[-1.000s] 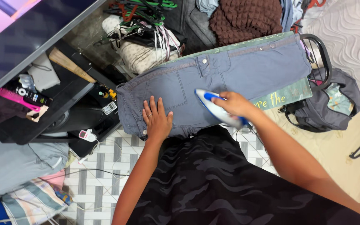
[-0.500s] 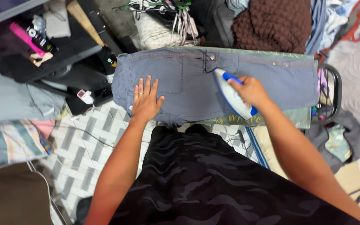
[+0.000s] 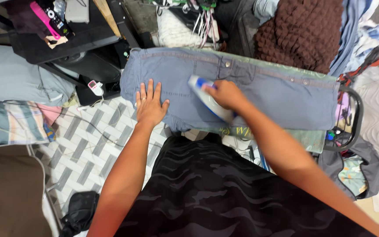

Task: The person irons a pair of gray shorts on a small tabletop ironing board, moving a blue and white iron across the fabric while holding the garment flat with the other hand. They reposition and flip the shorts partway through and continue ironing the other side.

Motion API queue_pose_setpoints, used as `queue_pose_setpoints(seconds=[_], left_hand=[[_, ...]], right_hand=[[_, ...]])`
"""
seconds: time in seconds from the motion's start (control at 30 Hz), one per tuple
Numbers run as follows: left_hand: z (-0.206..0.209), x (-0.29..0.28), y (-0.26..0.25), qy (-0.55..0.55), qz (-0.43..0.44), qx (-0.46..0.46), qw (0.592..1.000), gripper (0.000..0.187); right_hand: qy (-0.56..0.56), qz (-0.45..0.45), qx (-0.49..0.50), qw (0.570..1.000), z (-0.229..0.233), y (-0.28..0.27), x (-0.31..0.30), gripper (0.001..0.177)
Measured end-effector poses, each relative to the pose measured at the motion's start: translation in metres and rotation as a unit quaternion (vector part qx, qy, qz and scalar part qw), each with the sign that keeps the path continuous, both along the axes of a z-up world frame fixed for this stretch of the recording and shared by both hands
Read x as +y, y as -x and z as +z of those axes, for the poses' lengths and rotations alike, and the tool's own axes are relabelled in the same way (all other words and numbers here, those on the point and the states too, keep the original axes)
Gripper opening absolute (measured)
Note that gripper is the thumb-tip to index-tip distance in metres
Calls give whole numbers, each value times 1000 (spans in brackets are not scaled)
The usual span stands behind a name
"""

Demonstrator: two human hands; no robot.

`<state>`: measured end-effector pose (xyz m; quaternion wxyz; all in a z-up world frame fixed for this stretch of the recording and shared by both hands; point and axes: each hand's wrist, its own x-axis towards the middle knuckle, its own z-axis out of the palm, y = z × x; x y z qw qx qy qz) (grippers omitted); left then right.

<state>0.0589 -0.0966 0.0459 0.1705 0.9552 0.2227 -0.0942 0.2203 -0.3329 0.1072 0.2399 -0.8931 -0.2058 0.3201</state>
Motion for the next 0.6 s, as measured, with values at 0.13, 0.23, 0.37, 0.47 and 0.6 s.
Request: queue_pose_setpoints(seconds=[0.13, 0.23, 0.37, 0.47, 0.6], left_hand=[[-5, 5, 2, 9, 7, 14, 1000, 76], [-4, 8, 4, 0, -6, 21, 1000, 77], [-3, 9, 11, -2, -10, 4, 1000, 76], [-3, 15, 11, 11, -15, 10, 1000, 77], [-4, 14, 9, 9, -26, 20, 999, 76]], right_hand=[[-22, -166, 31, 985, -8, 9, 19, 63], [-27, 22, 9, 999, -17, 12, 10, 63], [-14, 16, -81, 997, -27, 14, -15, 64], [25, -7, -57, 998, -19, 3, -27, 64], [123, 221, 77, 964, 9, -13, -57, 60]])
